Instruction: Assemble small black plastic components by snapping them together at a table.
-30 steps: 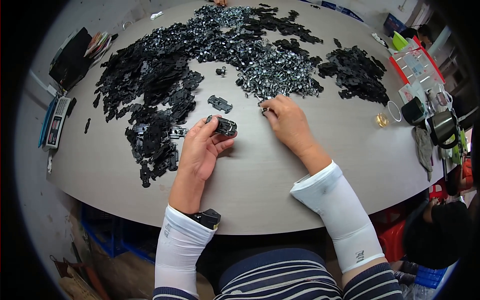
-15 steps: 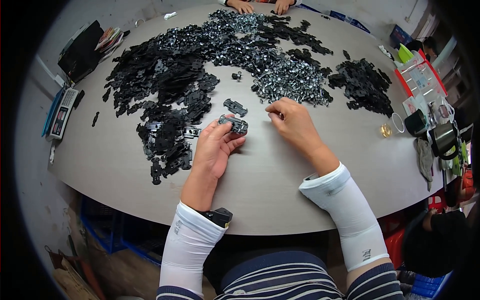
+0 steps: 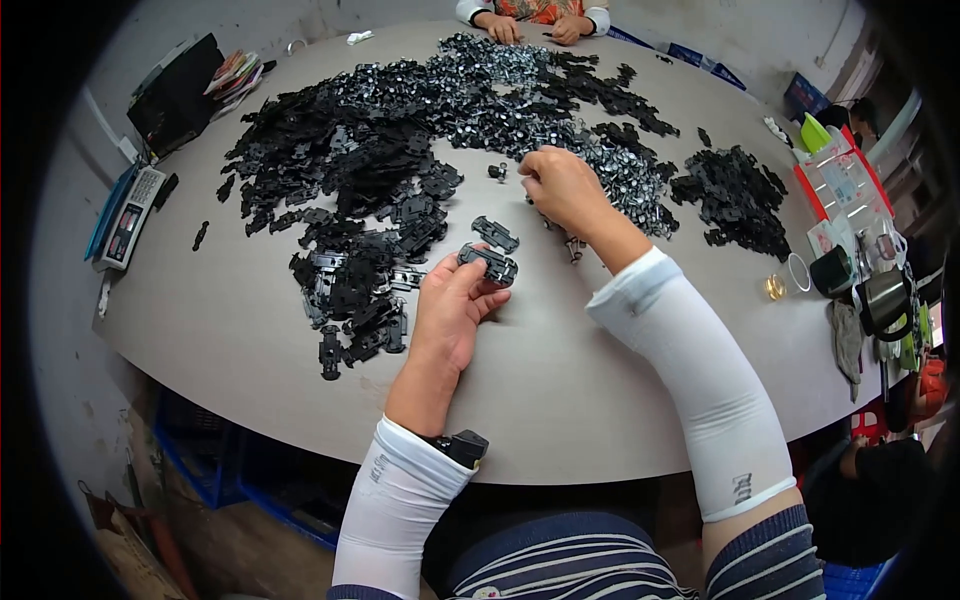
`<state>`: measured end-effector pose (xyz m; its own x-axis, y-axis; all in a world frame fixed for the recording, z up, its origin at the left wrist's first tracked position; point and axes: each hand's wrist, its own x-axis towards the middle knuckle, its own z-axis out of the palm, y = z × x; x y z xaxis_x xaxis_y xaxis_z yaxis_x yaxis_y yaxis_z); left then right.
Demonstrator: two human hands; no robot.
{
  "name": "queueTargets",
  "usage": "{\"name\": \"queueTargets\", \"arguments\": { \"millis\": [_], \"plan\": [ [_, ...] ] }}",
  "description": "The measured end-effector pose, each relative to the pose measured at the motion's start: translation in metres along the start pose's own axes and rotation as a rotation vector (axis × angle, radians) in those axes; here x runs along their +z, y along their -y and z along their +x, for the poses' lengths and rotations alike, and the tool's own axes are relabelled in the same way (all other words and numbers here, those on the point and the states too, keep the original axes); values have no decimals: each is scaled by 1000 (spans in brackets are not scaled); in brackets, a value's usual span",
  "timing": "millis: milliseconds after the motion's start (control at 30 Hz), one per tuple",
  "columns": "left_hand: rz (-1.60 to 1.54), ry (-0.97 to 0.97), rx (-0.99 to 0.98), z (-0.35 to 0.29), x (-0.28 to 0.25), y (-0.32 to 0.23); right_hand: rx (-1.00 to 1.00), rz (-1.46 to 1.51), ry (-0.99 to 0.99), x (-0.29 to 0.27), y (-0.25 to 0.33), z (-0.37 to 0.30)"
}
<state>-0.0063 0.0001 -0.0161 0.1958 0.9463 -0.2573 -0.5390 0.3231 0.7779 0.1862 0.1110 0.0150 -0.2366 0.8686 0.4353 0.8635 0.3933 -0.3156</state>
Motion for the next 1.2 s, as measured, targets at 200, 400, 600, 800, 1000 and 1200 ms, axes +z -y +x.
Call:
{"name": "queueTargets", "arguments": {
  "millis": [200,400,600,800,1000,1200],
  "plan": [
    [-24,3,-8,2,-1,1,-44,-102,96,38,6,40],
    [2,36,-7,4,7,1,-138,-218,77,46,-9,46],
    [15,-2,16,-1,-1,-1,1,221,179,-17,28,-6],
    [79,12,-5,0,9,1,270,478,258,-41,19,-96],
    [144,48,-33,-4,11,1,224,387,207,-40,9,-121],
    [237,67,-39,-6,15,3,169,329,209,-44,18,-124]
  ]
}}
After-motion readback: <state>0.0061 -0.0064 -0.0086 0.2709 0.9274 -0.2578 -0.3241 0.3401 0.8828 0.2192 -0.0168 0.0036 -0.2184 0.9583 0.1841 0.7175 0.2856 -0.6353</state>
